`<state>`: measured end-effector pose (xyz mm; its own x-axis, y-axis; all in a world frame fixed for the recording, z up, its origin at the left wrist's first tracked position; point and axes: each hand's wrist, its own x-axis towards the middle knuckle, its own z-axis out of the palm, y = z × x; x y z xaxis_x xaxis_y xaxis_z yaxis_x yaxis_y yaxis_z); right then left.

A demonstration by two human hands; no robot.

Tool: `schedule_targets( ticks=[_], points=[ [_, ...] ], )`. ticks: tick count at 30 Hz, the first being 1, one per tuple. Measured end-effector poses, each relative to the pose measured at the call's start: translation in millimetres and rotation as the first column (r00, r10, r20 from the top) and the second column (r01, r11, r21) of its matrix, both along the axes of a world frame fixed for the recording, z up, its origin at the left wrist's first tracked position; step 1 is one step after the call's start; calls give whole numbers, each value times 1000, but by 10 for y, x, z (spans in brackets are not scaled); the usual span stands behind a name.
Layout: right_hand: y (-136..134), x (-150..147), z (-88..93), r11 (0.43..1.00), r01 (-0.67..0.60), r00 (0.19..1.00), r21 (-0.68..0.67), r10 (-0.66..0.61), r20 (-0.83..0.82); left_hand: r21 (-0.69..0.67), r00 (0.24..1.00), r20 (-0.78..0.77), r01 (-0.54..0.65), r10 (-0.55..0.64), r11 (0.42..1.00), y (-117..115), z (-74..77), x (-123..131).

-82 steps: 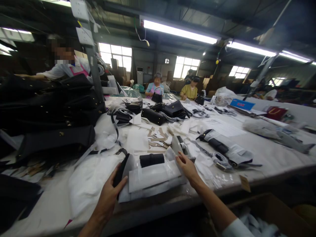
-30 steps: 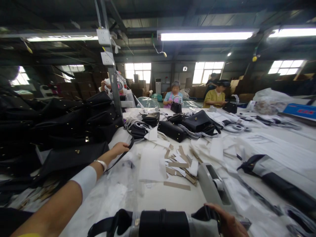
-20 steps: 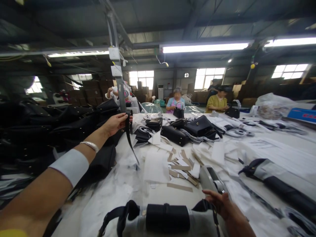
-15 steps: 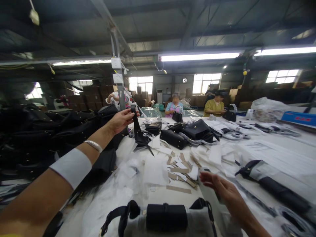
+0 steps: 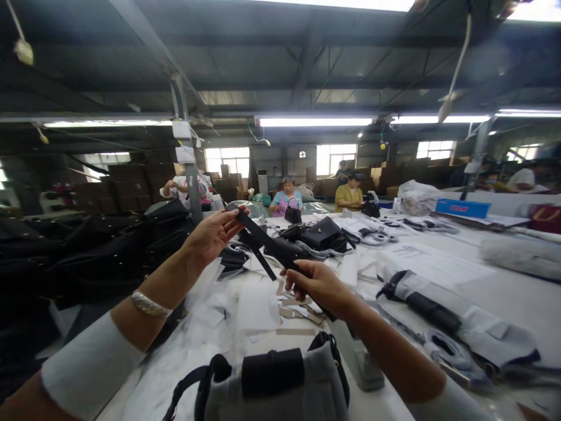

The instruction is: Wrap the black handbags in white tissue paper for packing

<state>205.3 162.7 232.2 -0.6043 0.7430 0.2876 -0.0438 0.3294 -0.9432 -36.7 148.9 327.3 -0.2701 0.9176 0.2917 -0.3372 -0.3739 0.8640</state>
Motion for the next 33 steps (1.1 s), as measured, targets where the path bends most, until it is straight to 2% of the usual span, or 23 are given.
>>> schedule_targets(
  ticks=[2,4,9,12,15,19,22,26,28,30,32,33],
  points=[
    [-226,153,-31,976,-127,992,-177,124,-26,-36,999,37,-35,36,999,-111,-83,-101],
    [-454,280,-117,918,-238,971,-318,232,-58,-76,994,74,-74,80,994,-213,-209,-216],
    [-905,429,-549,755,-358,930,-549,341,-137,-238,978,114,-146,177,960,-476,-682,-449],
    [-1075,462,-839,686,-353,927,-637,349,-137,-319,968,107,-184,228,930,-655,-978,-543],
    [-1180,471,-1084,657,-279,949,-701,301,-95,-365,961,91,-212,261,907,-818,-1195,-617],
    [-1242,444,-1324,620,-262,954,-740,284,-100,-385,961,74,-218,266,897,-971,-1350,-681],
    [-1268,422,-1427,608,-272,946,-746,311,-91,-385,962,75,-216,263,897,-1038,-1410,-708],
    [-1306,406,-1478,626,-258,938,-735,344,-37,-375,960,100,-207,262,903,-1077,-1462,-734],
    [-1317,397,-1477,665,-248,933,-705,360,12,-361,956,131,-199,261,911,-1094,-1461,-745],
    [-1318,391,-1463,778,-212,930,-592,347,123,-337,947,179,-194,265,921,-1130,-1431,-753],
    [-1319,395,-1438,921,-132,935,-367,238,262,-297,934,242,-187,263,936,-1197,-1373,-753],
    [-1324,403,-1423,968,-79,937,-237,153,313,-275,927,272,-184,260,944,-1241,-1338,-747]
  ],
)
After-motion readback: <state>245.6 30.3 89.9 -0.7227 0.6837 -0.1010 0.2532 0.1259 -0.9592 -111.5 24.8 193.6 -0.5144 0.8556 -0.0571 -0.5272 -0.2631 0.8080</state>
